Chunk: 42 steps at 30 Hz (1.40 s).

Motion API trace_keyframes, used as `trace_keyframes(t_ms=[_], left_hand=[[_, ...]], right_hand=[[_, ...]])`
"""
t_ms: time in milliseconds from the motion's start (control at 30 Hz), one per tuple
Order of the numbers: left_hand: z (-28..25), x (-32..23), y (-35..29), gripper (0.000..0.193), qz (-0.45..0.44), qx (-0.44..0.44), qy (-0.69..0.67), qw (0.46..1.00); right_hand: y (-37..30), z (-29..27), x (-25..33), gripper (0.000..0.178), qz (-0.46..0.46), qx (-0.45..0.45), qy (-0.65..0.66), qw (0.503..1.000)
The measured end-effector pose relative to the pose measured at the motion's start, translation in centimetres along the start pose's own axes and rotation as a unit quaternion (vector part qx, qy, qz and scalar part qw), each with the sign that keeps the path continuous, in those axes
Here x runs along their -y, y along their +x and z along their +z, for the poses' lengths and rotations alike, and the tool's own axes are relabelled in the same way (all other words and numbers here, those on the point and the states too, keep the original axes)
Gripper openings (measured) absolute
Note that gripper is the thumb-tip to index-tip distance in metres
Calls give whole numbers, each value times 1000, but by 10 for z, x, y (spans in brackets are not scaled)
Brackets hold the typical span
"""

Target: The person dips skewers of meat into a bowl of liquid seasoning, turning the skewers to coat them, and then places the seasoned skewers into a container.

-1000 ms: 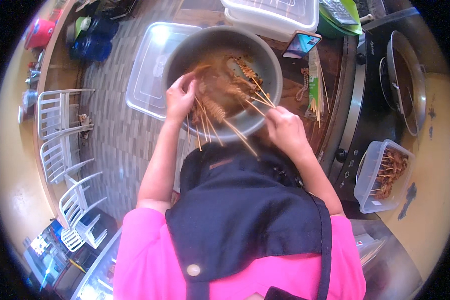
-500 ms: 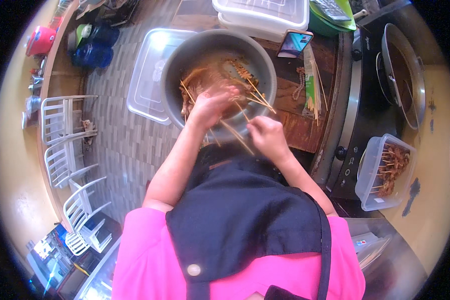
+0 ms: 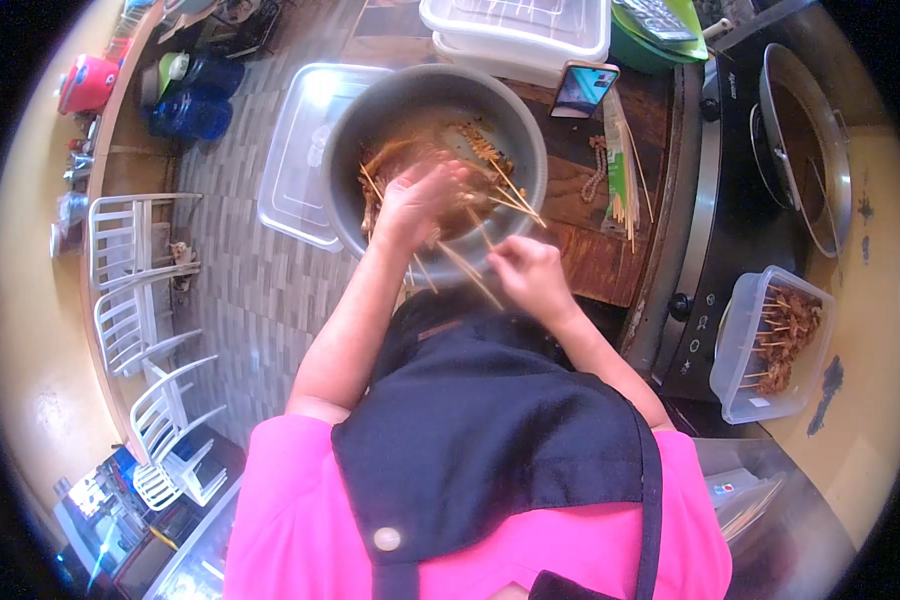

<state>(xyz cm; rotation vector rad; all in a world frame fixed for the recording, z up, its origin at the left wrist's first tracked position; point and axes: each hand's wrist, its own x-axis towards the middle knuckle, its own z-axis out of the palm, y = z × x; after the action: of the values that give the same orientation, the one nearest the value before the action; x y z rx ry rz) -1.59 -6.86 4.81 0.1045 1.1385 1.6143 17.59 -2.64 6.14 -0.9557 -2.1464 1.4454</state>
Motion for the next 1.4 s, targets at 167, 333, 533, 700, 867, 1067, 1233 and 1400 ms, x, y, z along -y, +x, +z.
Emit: trace_keyframes(t_ms=[167, 333, 533, 700, 867, 1067, 1233, 1400], left_hand=[[1, 4, 1, 25, 8, 31, -74, 997], [7, 7, -5, 31, -27, -8, 40, 999], [9, 12, -6, 29, -13, -40, 51, 998], [9, 18, -8, 27, -9, -65, 44, 997], [12, 17, -7, 23, -7, -72, 70, 995], [14, 10, -5, 22, -32, -73, 82, 993], [8, -2, 8, 21, 8, -93, -6, 996], [8, 5, 10, 19, 17, -93, 69, 993]], right_hand=[[0, 1, -14, 12, 116, 68, 160, 978], [1, -3, -6, 13, 68, 34, 77, 994], [2, -1, -5, 12, 23, 4, 37, 999], [3, -1, -7, 13, 33, 13, 53, 998], [7, 0, -9, 13, 31, 13, 62, 998], [7, -2, -9, 13, 32, 8, 55, 998], [6, -2, -7, 12, 43, 33, 61, 997], [8, -2, -6, 12, 26, 20, 51, 998]])
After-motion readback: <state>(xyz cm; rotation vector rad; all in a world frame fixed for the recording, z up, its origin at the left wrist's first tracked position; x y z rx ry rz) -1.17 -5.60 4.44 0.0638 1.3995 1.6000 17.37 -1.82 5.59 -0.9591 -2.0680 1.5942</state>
